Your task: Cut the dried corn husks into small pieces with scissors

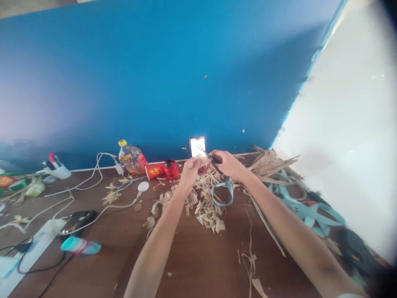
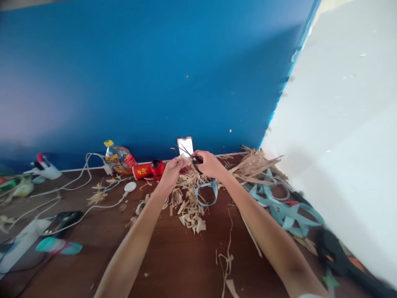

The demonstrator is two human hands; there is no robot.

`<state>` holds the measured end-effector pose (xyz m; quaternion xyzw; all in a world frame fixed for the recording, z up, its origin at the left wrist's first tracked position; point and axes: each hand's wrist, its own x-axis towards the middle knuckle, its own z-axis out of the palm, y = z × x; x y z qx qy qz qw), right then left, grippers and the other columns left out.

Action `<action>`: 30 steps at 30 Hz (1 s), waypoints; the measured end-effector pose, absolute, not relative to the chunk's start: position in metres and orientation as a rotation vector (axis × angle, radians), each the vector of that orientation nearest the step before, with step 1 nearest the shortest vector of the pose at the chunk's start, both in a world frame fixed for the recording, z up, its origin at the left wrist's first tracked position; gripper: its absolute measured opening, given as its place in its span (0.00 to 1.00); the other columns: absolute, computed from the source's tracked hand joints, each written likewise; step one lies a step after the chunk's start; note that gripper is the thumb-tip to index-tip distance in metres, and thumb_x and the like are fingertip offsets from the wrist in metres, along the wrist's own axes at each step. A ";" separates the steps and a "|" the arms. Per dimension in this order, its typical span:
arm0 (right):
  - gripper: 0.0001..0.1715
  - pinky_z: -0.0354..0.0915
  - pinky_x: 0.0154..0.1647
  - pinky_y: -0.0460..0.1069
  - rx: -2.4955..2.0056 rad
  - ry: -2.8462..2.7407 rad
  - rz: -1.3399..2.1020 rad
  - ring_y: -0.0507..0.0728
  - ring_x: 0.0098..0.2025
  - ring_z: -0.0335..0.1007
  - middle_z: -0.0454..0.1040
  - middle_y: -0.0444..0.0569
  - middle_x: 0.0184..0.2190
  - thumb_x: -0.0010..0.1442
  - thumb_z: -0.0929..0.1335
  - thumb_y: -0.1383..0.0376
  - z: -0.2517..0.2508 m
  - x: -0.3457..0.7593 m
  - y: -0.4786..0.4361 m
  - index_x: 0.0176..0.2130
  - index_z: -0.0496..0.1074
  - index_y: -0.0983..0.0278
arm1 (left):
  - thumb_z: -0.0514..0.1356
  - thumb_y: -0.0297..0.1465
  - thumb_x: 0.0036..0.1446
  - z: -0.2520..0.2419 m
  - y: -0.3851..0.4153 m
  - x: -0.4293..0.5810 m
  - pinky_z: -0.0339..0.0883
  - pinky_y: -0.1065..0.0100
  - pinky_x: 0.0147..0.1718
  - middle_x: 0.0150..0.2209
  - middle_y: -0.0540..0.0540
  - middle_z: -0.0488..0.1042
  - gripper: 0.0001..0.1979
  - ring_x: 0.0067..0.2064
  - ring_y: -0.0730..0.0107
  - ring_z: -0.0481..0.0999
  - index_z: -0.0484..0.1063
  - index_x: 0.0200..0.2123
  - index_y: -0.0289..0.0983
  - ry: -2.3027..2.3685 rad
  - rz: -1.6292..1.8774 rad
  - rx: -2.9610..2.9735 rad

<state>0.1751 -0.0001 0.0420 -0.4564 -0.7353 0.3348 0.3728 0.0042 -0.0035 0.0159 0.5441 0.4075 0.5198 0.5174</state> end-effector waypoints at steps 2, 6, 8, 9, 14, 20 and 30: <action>0.19 0.55 0.26 0.46 -1.164 -1.884 0.856 0.51 0.25 0.60 0.71 0.44 0.27 0.51 0.68 0.58 0.043 0.175 0.000 0.42 0.69 0.64 | 0.56 0.38 0.58 0.017 -0.004 0.004 0.63 0.72 0.25 0.26 0.44 0.75 0.13 0.24 0.72 0.73 0.70 0.32 0.32 0.996 1.209 1.339; 0.18 0.55 0.26 0.46 -1.124 -1.894 0.865 0.50 0.26 0.60 0.72 0.44 0.28 0.51 0.68 0.59 0.047 0.176 -0.002 0.41 0.70 0.64 | 0.56 0.34 0.57 0.020 -0.003 0.004 0.63 0.73 0.25 0.25 0.45 0.76 0.09 0.24 0.73 0.73 0.70 0.34 0.33 1.047 1.203 1.321; 0.19 0.55 0.25 0.46 -1.120 -1.880 0.894 0.50 0.25 0.60 0.72 0.44 0.27 0.51 0.68 0.58 0.047 0.177 -0.003 0.42 0.70 0.64 | 0.56 0.33 0.56 0.021 -0.003 0.003 0.64 0.73 0.25 0.25 0.46 0.76 0.08 0.24 0.72 0.74 0.70 0.35 0.34 1.058 1.196 1.298; 0.20 0.54 0.25 0.46 -1.129 -1.869 0.919 0.50 0.24 0.60 0.72 0.44 0.26 0.51 0.68 0.58 0.047 0.177 -0.003 0.42 0.70 0.64 | 0.56 0.33 0.56 0.022 -0.003 0.002 0.64 0.73 0.25 0.25 0.46 0.76 0.09 0.24 0.72 0.74 0.70 0.36 0.34 1.061 1.188 1.300; 0.21 0.54 0.24 0.46 -1.184 -1.816 0.864 0.52 0.24 0.62 0.73 0.46 0.25 0.51 0.69 0.55 0.042 0.176 -0.001 0.42 0.70 0.65 | 0.56 0.36 0.57 0.023 -0.005 0.000 0.64 0.72 0.26 0.32 0.43 0.78 0.11 0.28 0.70 0.76 0.72 0.37 0.34 1.066 1.226 1.319; 0.22 0.58 0.29 0.47 -1.204 -1.803 0.680 0.54 0.31 0.67 0.75 0.49 0.32 0.50 0.69 0.57 0.043 0.171 -0.001 0.44 0.71 0.64 | 0.61 0.37 0.52 0.018 -0.003 0.001 0.65 0.72 0.28 0.30 0.45 0.75 0.11 0.28 0.72 0.74 0.74 0.32 0.33 1.040 1.289 1.293; 0.24 0.57 0.22 0.45 -1.185 -1.655 0.817 0.52 0.24 0.65 0.75 0.47 0.25 0.47 0.70 0.61 0.045 0.168 -0.002 0.45 0.72 0.66 | 0.62 0.41 0.52 0.015 -0.010 0.018 0.55 0.73 0.23 0.23 0.49 0.70 0.16 0.22 0.77 0.62 0.75 0.35 0.33 1.013 1.297 1.337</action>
